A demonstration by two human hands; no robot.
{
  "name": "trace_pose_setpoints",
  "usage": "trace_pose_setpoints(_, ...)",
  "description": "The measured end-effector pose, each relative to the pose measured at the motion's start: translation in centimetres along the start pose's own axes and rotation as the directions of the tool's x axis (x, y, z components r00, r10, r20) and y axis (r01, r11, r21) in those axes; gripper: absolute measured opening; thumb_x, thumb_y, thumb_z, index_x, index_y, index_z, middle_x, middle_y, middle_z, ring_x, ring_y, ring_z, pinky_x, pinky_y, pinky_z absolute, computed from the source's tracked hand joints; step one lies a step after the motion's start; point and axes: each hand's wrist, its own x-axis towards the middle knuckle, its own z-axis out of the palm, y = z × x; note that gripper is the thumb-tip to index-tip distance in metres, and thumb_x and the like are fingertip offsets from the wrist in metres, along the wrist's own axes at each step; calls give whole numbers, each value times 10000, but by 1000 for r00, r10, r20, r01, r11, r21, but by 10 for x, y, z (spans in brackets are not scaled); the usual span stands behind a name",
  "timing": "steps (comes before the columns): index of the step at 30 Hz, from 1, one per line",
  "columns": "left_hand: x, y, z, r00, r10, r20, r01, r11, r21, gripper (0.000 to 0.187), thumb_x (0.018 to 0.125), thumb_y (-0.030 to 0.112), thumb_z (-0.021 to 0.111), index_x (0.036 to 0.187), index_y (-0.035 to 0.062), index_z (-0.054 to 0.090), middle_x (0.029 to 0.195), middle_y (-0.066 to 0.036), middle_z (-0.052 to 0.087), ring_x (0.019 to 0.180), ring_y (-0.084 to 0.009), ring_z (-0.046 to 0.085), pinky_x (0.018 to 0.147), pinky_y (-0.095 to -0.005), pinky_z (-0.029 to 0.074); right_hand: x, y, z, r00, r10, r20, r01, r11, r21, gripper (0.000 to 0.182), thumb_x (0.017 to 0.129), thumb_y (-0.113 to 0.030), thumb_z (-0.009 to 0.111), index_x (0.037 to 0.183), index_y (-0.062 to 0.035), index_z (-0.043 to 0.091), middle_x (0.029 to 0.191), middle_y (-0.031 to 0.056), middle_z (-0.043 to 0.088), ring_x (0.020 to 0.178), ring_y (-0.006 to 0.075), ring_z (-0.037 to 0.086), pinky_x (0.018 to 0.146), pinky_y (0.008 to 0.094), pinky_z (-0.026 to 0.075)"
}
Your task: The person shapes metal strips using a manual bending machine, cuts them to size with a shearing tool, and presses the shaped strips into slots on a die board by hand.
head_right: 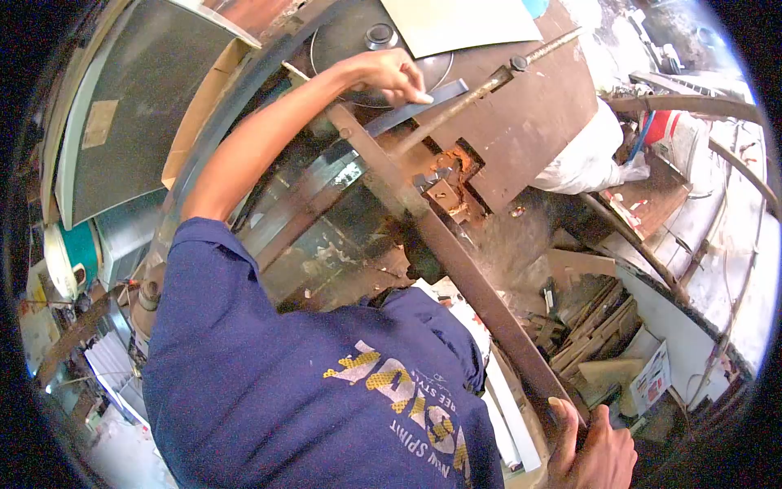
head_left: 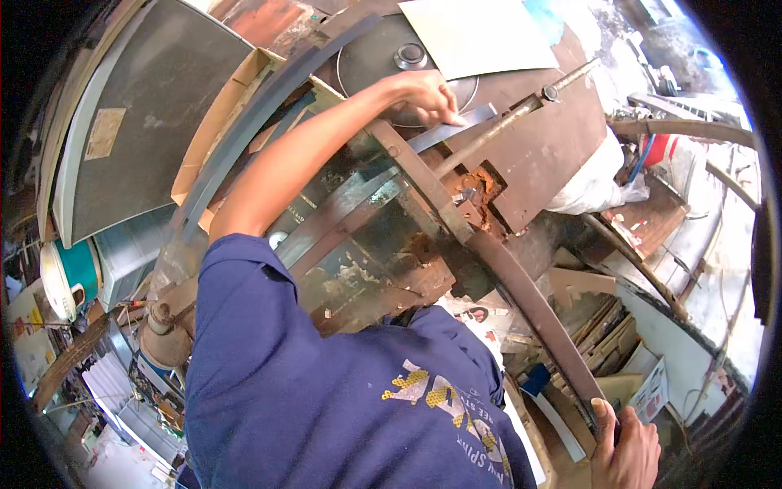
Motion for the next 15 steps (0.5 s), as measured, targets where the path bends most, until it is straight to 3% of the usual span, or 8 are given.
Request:
trace_pose_setpoints(1, -4, -5, -2, 986, -30, 165, 37, 999, -35, 349, 839, 408, 787, 912, 69, 746, 743, 14, 647, 731, -95, 618, 691, -273, 528, -1, -1, -1, 1000, 21, 4, -21, 1000, -7, 559, 1018, -499, 405, 1117, -27, 688, 992, 251, 679, 898, 462, 617, 796, 518, 480)
trace_pose_setpoints(3, -27, 1, -9, 981, -23, 195, -1, 993, 118, 356, 889, 424, 733, 879, 68, 735, 739, 41, 626, 763, -80, 610, 743, -271, 514, 0, -4, -4, 999, 32, 23, -32, 999, 9, 562, 1018, -502, 403, 1119, -27, 687, 1004, 256, 677, 912, 465, 614, 804, 519, 478)
trace_pose_setpoints(7, -53, -12, -39, 948, -38, 317, 64, 995, -74, 667, 880, 565, 669, 1238, 2, 654, 1250, -79, 640, 1158, -141, 571, 999, -314, 468, 0, -5, -6, 997, 46, 60, -48, 998, 41, 549, 1019, -488, 407, 1123, -23, 680, 1038, 267, 670, 933, 464, 614, 814, 520, 476)
trace_pose_setpoints(8, -56, -21, -48, 948, -43, 315, 69, 995, -72, 667, 880, 565, 669, 1238, 2, 654, 1250, -79, 640, 1158, -141, 571, 999, -314, 468, -1, -1, 0, 1000, -9, -6, 9, 1000, 21, 528, 1025, -459, 412, 1118, -11, 673, 1010, 278, 668, 913, 470, 615, 801, 529, 475)
trace_pose_setpoints(10, -60, -36, -58, 796, 285, 534, -174, 953, -248, 855, 759, 504, 813, 1388, 3, 522, 1406, -93, 528, 1280, -170, 484, 1084, -335, 396, -2, 2, 1, 1000, -15, -9, 15, 1000, -4, 505, 1027, -446, 417, 1134, -23, 672, 997, 272, 669, 907, 461, 619, 791, 526, 477)
trace_pose_setpoints(11, -65, -35, -56, 795, 276, 541, -168, 956, -241, 855, 759, 504, 813, 1388, 3, 522, 1406, -93, 528, 1280, -170, 484, 1084, -335, 396, -1, 4, 2, 1000, -18, -10, 17, 999, -27, 483, 1028, -432, 422, 1149, -36, 671, 984, 266, 671, 902, 452, 623, 780, 522, 480)
trace_pose_setpoints(12, -71, -35, -52, 797, 287, 532, -256, 958, -133, 967, 692, 436, 873, 1443, 6, 441, 1456, -92, 469, 1326, -182, 435, 1115, -345, 357, 8, 17, 27, 983, -34, -178, 33, 999, -12, 514, 1004, -451, 507, 872, 36, 608, 670, 263, 519, 715, 432, 544, 658, 507, 409)
trace_pose_setpoints(15, -104, -7, -22, 893, 176, 414, -251, 959, 134, 1103, 553, 206, 966, 1478, 38, 389, 1497, -106, 409, 1409, -234, 345, 1174, -375, 264, 4, 14, 31, 961, -36, -274, 44, 999, 25, 491, 997, -434, 524, 848, 28, 595, 661, 267, 513, 742, 481, 528, 671, 547, 397)
